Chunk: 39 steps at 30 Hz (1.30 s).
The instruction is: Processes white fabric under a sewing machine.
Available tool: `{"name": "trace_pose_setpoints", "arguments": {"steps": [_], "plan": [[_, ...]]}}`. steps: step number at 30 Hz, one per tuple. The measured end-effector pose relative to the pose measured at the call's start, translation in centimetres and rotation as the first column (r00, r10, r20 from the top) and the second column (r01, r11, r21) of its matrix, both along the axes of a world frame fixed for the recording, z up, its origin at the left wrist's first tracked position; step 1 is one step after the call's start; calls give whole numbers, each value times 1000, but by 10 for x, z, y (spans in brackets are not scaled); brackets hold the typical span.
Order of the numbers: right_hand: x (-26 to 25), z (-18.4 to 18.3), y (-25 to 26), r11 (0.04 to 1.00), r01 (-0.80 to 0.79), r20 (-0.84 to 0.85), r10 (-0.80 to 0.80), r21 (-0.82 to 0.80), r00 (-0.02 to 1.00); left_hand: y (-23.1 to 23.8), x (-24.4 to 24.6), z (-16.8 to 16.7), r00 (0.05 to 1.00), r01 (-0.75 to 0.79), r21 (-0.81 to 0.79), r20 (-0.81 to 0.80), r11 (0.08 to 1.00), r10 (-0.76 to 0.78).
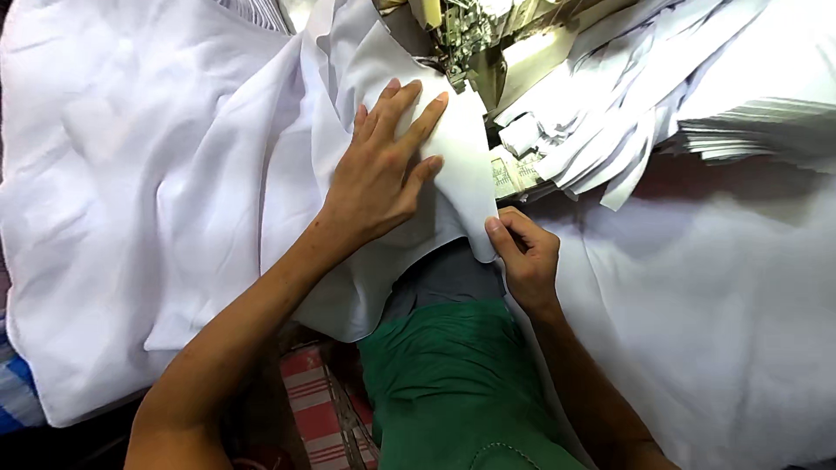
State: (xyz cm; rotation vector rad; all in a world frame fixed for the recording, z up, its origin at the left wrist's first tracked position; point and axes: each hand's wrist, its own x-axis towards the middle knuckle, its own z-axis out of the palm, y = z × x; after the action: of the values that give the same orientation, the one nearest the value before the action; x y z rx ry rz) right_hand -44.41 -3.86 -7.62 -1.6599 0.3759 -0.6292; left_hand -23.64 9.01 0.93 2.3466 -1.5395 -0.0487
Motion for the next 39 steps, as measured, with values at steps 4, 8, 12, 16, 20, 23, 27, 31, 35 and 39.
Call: {"name": "trace_pose_setpoints", "arguments": {"steps": [4, 8, 12, 16, 20, 23, 27, 31, 35, 39], "plan": [[6, 1, -4, 1000, 7, 15, -7, -17, 1000, -4, 6, 2, 1000, -10, 28, -2, 1000, 10], [10, -1, -9, 999, 18, 4, -18, -44, 1000, -8, 9, 3, 1000, -17, 37, 1, 999, 17], [7, -3, -9, 996, 24, -28, -27, -88, 999, -7, 9, 3, 1000, -18, 54, 20, 998, 17], [-9, -6, -3, 993, 30, -94, -41, -118, 995, 1, -7, 11, 998, -47, 42, 31, 998, 46], [-26, -7, 0, 994, 45, -136, -58, -99, 989, 21, -80, 20, 987, -87, -94, -141, 992, 73], [-32, -4, -3, 997, 47, -119, -53, -56, 992, 29, -123, -31, 713, -153, -62, -698, 986, 66], [-35, 5, -6, 999, 21, -100, -17, 36, 995, 21, -147, -109, -23, -365, -160, -983, 917, -181], [-36, 4, -6, 981, 17, -57, -6, 194, 998, 2, -158, -116, -305, -629, -154, -853, 762, -424], [-37, 4, -8, 972, 11, -70, 6, 235, 998, -7, -160, -110, -333, -746, -76, -818, 662, -469], [-37, 5, -7, 976, -1, -69, 17, 220, 997, -11, -164, -111, -289, -803, -47, -841, 595, -457]]}}
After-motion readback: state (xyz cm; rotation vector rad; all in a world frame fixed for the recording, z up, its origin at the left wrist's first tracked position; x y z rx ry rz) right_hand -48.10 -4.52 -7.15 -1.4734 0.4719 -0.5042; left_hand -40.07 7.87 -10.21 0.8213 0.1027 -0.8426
